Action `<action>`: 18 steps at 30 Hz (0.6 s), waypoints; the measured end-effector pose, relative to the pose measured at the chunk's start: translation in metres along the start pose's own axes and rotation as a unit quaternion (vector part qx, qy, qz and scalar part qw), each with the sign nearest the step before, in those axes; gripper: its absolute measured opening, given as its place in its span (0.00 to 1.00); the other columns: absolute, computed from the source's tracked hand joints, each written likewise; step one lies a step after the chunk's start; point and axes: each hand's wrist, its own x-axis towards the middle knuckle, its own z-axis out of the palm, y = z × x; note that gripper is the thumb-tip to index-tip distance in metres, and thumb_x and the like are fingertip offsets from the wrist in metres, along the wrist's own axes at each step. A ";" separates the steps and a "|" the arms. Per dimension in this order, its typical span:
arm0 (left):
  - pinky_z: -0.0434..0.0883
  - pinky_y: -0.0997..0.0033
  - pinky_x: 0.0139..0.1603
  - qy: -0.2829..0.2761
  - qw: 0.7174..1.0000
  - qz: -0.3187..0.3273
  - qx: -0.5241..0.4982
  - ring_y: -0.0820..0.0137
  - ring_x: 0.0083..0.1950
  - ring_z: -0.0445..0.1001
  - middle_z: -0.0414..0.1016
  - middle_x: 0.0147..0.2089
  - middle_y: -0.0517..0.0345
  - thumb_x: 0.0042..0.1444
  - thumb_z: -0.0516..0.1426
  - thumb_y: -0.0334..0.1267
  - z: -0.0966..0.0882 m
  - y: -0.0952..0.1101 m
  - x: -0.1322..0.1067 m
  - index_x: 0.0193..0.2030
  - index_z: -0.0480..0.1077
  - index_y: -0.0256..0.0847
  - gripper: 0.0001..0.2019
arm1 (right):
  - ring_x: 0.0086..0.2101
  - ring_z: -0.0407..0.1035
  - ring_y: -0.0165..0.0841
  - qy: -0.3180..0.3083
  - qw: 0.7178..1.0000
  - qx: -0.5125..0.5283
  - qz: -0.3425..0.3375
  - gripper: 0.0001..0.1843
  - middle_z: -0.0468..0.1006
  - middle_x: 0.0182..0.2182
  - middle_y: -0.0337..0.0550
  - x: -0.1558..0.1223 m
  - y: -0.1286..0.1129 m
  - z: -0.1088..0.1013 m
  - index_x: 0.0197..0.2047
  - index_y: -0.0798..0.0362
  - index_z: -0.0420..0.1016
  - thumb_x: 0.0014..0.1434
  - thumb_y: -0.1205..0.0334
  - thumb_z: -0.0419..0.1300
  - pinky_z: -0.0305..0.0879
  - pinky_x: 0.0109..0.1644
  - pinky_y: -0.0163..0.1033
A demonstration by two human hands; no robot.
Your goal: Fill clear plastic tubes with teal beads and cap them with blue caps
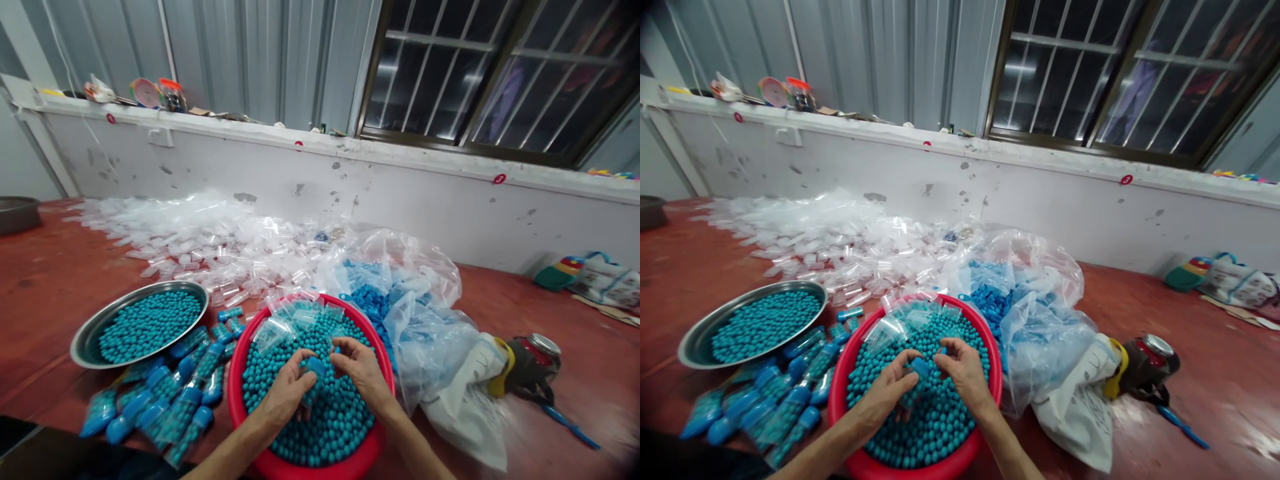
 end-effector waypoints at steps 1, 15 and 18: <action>0.53 0.81 0.11 0.010 1.000 0.005 0.010 0.79 0.12 0.59 0.62 0.21 0.68 0.49 0.52 0.46 0.000 -0.001 0.000 0.49 0.54 0.40 0.22 | 0.27 0.67 0.33 0.001 1.000 -0.027 -0.016 0.20 0.73 0.29 0.41 -0.002 -0.001 0.003 0.43 0.55 0.70 0.47 0.56 0.59 0.66 0.31 0.38; 0.64 0.72 0.41 0.076 0.992 0.084 -0.045 0.71 0.36 0.68 0.71 0.33 0.61 0.50 0.54 0.40 0.007 -0.003 0.006 0.49 0.63 0.40 0.18 | 0.47 0.63 0.50 -0.054 0.892 -0.431 -0.126 0.41 0.62 0.50 0.65 -0.030 -0.008 0.042 0.59 0.65 0.50 0.43 0.61 0.59 0.63 0.46 0.52; 0.64 0.74 0.36 0.091 0.993 0.059 -0.053 0.72 0.31 0.68 0.69 0.26 0.64 0.49 0.54 0.41 0.010 -0.001 0.004 0.47 0.65 0.40 0.17 | 0.41 0.68 0.48 -0.030 0.878 -0.450 -0.160 0.39 0.66 0.45 0.61 -0.032 -0.005 0.046 0.56 0.64 0.53 0.42 0.59 0.60 0.66 0.41 0.50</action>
